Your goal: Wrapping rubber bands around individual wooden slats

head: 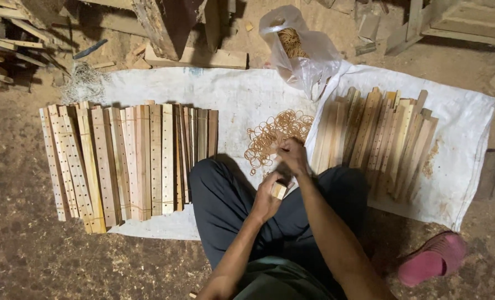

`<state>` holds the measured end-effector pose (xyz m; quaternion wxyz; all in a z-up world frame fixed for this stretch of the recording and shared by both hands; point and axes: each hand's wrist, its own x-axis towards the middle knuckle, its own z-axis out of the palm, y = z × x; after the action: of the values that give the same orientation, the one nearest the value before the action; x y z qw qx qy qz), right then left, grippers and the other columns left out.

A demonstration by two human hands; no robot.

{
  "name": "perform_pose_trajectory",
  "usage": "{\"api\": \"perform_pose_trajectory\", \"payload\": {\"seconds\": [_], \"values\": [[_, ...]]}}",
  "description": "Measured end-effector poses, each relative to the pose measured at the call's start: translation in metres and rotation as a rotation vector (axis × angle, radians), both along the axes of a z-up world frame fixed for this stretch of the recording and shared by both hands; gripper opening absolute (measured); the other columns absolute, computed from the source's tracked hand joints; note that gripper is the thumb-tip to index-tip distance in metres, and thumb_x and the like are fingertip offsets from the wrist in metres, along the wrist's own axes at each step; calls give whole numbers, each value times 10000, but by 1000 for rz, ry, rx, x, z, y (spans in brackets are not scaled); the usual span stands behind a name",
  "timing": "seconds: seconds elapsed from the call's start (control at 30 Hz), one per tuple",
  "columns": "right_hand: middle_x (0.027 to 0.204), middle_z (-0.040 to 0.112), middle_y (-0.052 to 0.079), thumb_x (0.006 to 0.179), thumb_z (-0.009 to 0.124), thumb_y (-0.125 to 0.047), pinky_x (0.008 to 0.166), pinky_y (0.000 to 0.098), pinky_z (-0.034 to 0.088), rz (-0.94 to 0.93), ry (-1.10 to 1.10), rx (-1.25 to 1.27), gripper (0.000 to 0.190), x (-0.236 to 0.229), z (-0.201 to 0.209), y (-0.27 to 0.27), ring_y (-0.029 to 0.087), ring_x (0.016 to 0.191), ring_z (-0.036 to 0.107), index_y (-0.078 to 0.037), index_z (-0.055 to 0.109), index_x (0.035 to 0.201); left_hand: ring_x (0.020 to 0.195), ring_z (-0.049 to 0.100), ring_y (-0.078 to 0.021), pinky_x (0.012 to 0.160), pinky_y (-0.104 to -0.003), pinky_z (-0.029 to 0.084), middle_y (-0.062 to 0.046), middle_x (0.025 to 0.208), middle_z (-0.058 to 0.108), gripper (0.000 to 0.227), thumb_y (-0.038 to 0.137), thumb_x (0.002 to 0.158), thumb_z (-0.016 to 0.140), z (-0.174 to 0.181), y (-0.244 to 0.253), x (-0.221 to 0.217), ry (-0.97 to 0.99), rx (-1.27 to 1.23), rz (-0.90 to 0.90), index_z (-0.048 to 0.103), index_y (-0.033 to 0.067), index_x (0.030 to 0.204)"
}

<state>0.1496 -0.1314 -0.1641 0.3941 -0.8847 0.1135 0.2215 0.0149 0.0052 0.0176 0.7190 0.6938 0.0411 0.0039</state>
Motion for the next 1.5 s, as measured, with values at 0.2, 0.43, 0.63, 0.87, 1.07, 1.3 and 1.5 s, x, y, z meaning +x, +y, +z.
{"api": "perform_pose_trajectory", "payload": {"seconds": [0.2,0.43,0.63,0.87,1.07,1.3,1.5], "values": [[983,714,74,849,804,-171,724,225,548,-212,-18,599,385,-9,138,11,135,823,652,-80,688,1204,803,635,-322,807,-454,492,-156,826,624,142,92,910,754,7,0,-2,-15,14,13,622,63,954],[1048,648,35,903,678,-15,796,244,618,-278,-122,870,299,-12,149,-3,126,880,695,-32,624,1196,789,627,-260,742,-397,487,-155,824,627,189,166,916,769,12,-2,4,20,19,29,618,74,984],[882,640,73,877,758,-33,765,289,585,-33,-270,664,344,-26,189,-13,138,809,666,-37,674,1211,772,580,-309,721,-449,469,-216,834,603,284,235,931,754,11,-3,14,26,73,6,576,49,1051],[853,725,89,863,775,-53,766,307,551,148,-388,435,212,-60,254,-23,120,794,652,-41,761,1074,879,635,-512,779,-521,477,-262,925,646,292,90,894,648,68,4,22,91,208,-84,505,98,1148],[849,682,62,919,775,-116,727,260,527,178,-491,521,163,-86,296,-31,94,777,620,-55,793,1069,983,649,-530,859,-565,476,-268,1014,676,331,12,876,602,81,-5,10,43,308,-112,475,78,1173],[867,693,41,886,768,-110,862,400,499,533,-880,148,158,-113,315,-37,262,912,634,-156,792,1035,1032,653,-489,926,-546,468,-230,1021,678,412,-6,832,640,86,-23,5,10,444,-133,451,111,1179],[870,706,-1,940,717,-123,925,404,483,454,-846,163,288,-136,329,-37,240,966,638,-149,722,1226,1015,651,-487,869,-511,477,-248,1009,667,361,22,866,629,92,-22,6,26,232,-27,463,117,1172]]}}
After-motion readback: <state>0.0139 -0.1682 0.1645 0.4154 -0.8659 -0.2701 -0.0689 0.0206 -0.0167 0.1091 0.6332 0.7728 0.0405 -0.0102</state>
